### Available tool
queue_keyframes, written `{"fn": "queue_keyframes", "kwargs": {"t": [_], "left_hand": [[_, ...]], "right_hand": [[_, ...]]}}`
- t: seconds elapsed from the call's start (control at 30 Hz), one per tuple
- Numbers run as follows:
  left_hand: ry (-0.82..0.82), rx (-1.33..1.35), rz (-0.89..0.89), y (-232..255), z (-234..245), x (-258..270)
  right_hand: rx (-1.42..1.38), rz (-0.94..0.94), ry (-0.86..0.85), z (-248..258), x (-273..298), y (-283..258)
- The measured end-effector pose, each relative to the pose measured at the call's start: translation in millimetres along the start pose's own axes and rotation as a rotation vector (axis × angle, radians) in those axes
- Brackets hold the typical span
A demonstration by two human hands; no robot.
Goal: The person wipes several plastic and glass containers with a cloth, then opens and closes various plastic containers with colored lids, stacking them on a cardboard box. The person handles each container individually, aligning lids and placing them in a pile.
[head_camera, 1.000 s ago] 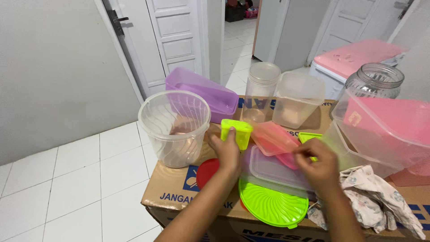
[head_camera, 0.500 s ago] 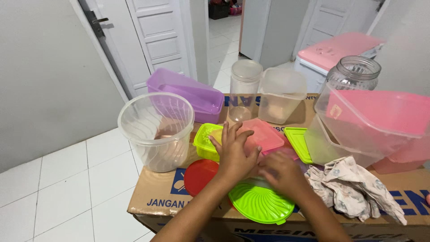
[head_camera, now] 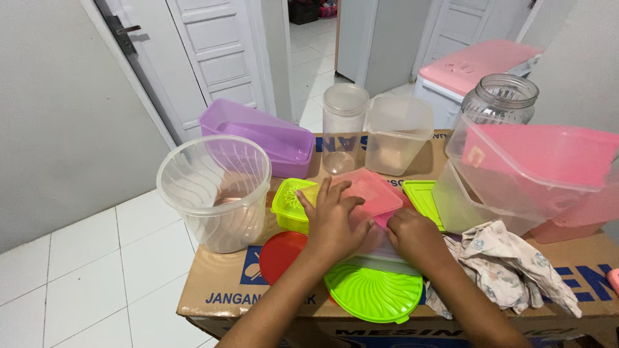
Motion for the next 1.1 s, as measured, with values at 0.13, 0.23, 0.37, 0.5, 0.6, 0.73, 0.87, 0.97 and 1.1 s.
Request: {"fn": "queue_keyframes", "kwargs": {"t": [0.13, 0.23, 0.37, 0.5, 0.6, 0.73, 0.87, 0.97, 1.1], "left_hand": [[-0.059, 0.007, 0.032, -2, -1, 3], [-0.072, 0.005, 0.054, -10, -1, 4], [-0.030, 0.037, 0.056, -16, 2, 5], [-0.014, 0.031, 0.076, -20, 1, 8], [-0.001, -0.008, 0.066, -20, 1, 9], [0.017, -0.035, 0.043, -18, 3, 8], [0.017, -0.065, -0.001, -11, -1, 4], [-0.025, -0.107, -0.003, -8, -8, -4], [-0.010, -0.132, -0.043, 0, -14, -15]], "right_hand": [[-0.096, -0.001, 0.106, 11, 0, -5], [-0.162, -0.015, 0.204, 26, 3, -11], [-0.227, -0.100, 0.310, 49, 3, -8], [-0.257, -0.189, 0.378, 71, 0, 4], [-0.263, -0.215, 0.401, 85, -1, 14], [-0.344, -0.388, 0.400, 98, 10, 40], [-0.338, -0.421, 0.442, 123, 26, 53], [-0.330, -0.455, 0.490, 140, 41, 59], [-0.333, -0.451, 0.569, 159, 57, 63]]}}
Point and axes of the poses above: each hand's wrist, its own x-axis away from the middle knuckle, its own z-axis out of the back of the hand, y = z × x, the point moved 10 cm from there along -x, towards the middle knuckle
